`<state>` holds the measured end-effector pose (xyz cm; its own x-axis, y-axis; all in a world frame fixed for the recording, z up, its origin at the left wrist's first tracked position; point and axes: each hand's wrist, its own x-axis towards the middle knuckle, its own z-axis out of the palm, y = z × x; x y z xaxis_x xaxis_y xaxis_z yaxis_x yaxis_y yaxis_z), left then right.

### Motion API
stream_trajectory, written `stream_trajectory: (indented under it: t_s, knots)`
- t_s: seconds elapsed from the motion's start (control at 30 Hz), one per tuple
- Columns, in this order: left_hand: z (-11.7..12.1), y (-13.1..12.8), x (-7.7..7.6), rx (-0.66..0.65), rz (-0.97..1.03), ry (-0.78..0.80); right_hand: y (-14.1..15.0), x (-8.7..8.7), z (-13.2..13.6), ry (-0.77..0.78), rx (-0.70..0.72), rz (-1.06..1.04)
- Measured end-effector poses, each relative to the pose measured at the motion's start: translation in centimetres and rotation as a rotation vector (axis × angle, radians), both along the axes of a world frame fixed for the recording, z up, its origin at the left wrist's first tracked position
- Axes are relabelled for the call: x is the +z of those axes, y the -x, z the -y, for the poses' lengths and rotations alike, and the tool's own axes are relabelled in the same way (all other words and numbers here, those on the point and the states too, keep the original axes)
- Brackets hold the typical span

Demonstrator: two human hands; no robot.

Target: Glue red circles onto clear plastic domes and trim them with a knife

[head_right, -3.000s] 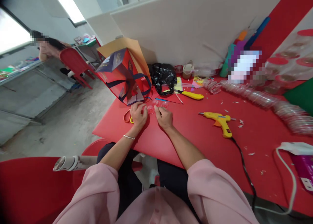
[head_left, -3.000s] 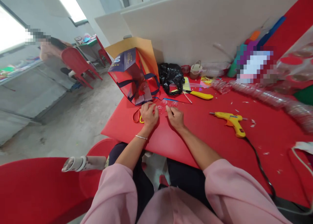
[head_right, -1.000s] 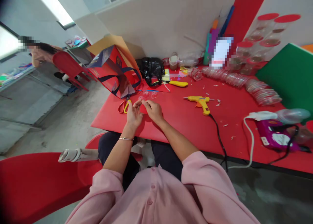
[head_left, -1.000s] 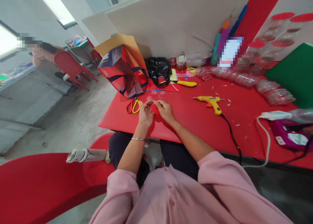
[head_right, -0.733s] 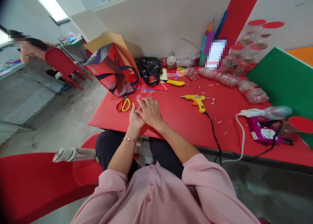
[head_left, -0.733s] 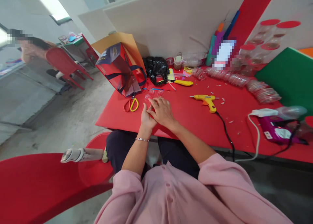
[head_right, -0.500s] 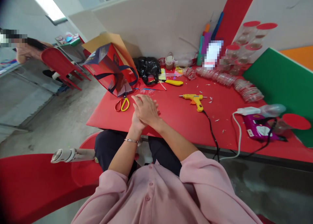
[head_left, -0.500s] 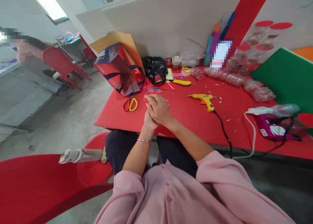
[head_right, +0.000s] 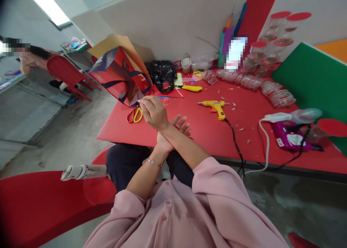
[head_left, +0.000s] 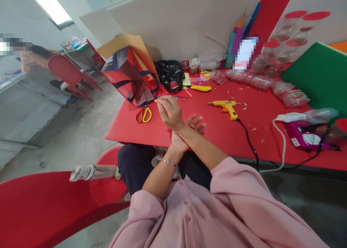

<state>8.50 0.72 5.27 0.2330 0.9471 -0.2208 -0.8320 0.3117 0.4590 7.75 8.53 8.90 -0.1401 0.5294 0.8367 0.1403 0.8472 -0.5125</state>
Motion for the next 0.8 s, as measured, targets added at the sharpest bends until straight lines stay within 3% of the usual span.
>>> stream_trajectory:
  t_s: [0.17, 0.27, 0.37, 0.5, 0.67, 0.8]
  knots:
    - [1.5, -2.9, -1.1, -0.118, 0.043, 0.1, 1.4, 0.5, -1.9, -0.05, -0.025, 0.067]
    - [1.8, -3.2, -0.9, -0.149, 0.043, 0.128, 1.7, 0.6, -2.4, -0.087, -0.036, 0.116]
    - [1.1, -2.0, 0.0, -0.075, 0.026, 0.086, 1.5, 0.6, -2.7, -0.191, -0.018, 0.207]
    - [-0.4, -0.3, 0.9, 0.167, -0.011, 0.098, 1.1, -0.4, -3.2, -0.314, -0.004, 0.329]
    - [0.1, -1.6, 0.0, 0.222, -0.058, 0.23, 0.7, -2.1, -4.4, -0.209, -0.073, 0.364]
    - [1.6, -3.6, -1.1, 0.224, -0.042, 0.29, 0.1, -2.0, -5.6, -0.089, -0.106, 0.325]
